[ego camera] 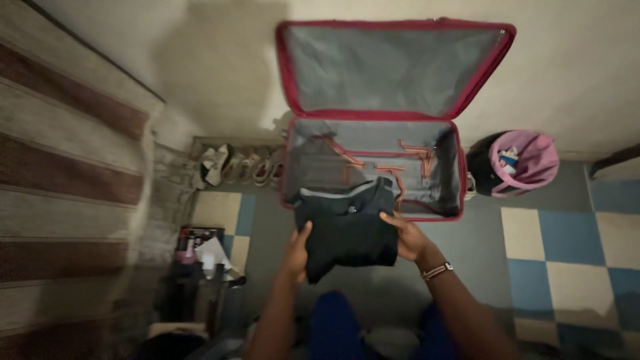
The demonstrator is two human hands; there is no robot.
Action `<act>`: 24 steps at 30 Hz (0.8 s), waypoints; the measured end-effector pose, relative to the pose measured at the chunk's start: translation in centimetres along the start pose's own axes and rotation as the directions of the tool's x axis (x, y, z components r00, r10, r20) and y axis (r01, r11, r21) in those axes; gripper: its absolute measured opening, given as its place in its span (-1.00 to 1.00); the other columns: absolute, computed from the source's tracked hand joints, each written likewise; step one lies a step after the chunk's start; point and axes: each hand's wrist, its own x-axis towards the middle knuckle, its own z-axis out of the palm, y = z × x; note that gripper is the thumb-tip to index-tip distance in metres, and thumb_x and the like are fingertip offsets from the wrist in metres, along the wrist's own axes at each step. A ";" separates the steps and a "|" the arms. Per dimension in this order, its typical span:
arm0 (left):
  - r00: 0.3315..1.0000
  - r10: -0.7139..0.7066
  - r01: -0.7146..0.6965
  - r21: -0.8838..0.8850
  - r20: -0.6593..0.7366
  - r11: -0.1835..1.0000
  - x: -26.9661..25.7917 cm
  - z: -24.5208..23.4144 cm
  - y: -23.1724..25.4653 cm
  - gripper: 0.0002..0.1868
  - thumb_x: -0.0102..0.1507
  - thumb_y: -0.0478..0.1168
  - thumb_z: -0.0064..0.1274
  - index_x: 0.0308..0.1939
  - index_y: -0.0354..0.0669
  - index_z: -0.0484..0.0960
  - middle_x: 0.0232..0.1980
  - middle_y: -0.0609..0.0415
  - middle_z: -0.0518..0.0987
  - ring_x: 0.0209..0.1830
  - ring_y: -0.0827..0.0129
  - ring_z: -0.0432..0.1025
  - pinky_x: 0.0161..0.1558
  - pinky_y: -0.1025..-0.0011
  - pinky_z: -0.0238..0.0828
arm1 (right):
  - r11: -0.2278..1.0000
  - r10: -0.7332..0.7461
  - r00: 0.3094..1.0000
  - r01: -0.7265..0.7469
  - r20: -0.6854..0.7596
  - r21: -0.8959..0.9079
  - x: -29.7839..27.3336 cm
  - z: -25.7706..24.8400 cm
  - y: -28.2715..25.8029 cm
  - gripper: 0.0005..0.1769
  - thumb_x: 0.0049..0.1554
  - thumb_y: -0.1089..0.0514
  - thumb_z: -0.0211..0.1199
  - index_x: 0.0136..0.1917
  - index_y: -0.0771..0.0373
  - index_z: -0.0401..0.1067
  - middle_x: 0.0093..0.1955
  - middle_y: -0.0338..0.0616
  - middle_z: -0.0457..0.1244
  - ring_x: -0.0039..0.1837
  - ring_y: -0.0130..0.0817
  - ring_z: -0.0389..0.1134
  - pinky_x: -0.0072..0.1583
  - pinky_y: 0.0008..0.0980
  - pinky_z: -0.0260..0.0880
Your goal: The person picks up a shirt from a pile of clothes on a bed, folds the shirt, and places it inside an open suitcase.
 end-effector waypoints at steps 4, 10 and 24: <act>0.996 -0.065 0.070 0.090 -0.061 0.993 -1.4 -0.2 2.3 -0.18 0.30 0.15 0.02 0.50 -0.24 0.22 0.43 -0.19 0.42 0.37 0.03 0.40 0.31 0.15 0.39 | 0.997 -0.079 0.996 0.079 0.028 0.000 -0.9 2.3 -0.3 -0.53 0.31 0.12 0.18 0.38 0.41 0.24 0.30 0.10 0.30 0.29 -0.12 0.37 0.32 -0.14 0.42; 0.961 -0.235 0.245 0.054 -0.147 0.968 -0.9 0.3 3.1 -0.19 0.33 0.13 0.00 0.52 -0.21 0.11 0.46 -0.17 0.35 0.41 0.04 0.34 0.35 0.12 0.35 | 0.997 -0.052 0.983 0.041 -0.175 -0.066 -0.3 2.7 -1.5 -0.48 0.24 0.11 0.20 0.39 0.36 0.22 0.28 0.05 0.30 0.27 -0.13 0.39 0.30 -0.15 0.43; 0.961 -0.267 0.269 0.013 -0.073 0.963 10.5 -3.1 0.8 -0.28 0.30 0.07 0.04 0.44 -0.23 0.32 0.37 -0.17 0.48 0.33 0.07 0.43 0.27 0.15 0.44 | 0.994 0.106 0.952 -0.105 -0.286 0.018 7.7 -1.0 -3.9 -0.37 0.19 0.08 0.22 0.47 0.26 0.18 0.35 0.00 0.27 0.35 -0.13 0.34 0.37 -0.15 0.36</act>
